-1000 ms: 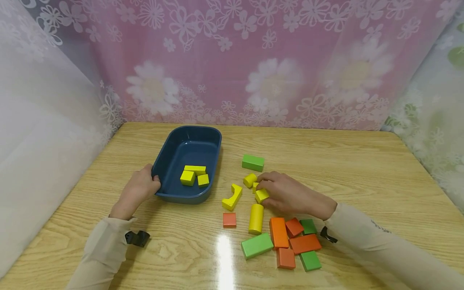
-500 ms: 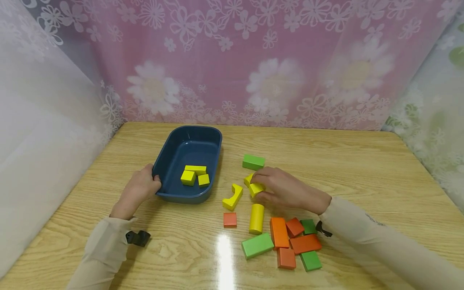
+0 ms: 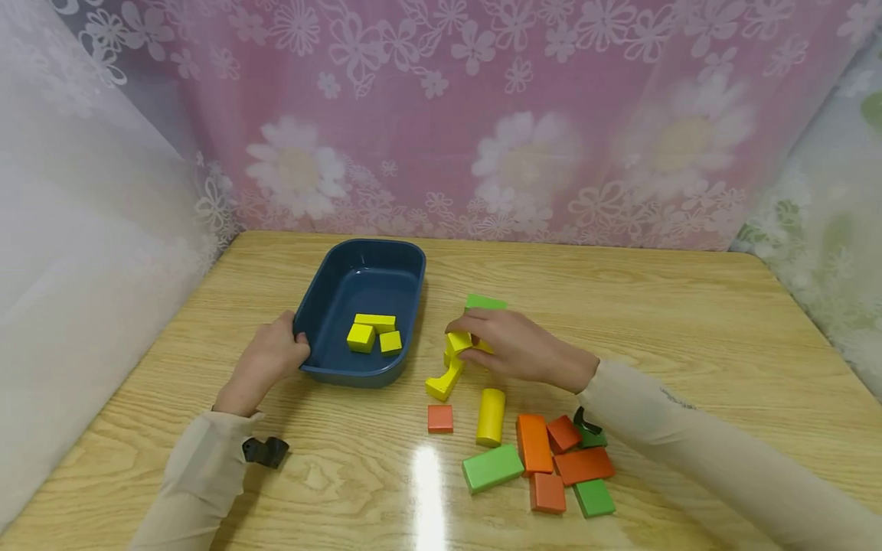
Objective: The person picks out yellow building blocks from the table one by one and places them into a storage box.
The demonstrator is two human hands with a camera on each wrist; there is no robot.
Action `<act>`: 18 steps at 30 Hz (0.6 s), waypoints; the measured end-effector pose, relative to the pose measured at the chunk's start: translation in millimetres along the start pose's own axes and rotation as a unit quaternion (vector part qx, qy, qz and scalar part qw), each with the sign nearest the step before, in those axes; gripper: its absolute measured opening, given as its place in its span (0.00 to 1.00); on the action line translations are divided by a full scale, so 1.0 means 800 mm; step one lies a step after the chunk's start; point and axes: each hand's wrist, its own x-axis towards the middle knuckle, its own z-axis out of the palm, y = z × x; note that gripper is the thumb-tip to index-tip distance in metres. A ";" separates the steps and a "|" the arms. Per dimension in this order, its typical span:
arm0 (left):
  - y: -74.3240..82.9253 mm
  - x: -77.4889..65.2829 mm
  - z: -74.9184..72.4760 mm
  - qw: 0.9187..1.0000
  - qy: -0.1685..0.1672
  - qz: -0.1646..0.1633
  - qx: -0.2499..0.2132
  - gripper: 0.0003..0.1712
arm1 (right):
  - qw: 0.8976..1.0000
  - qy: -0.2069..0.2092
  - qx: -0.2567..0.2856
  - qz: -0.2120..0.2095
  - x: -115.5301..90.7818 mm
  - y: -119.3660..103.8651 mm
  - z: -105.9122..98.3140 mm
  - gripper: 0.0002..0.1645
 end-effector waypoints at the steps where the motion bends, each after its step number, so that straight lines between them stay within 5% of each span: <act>1: 0.000 0.000 0.000 1.000 0.000 -0.001 0.000 0.32 | 1.000 0.001 0.000 0.002 0.003 -0.001 0.000 0.21; 18: 0.002 0.001 -0.001 1.000 -0.005 -0.005 0.008 0.32 | 1.000 -0.023 -0.008 -0.008 0.068 -0.027 -0.007 0.22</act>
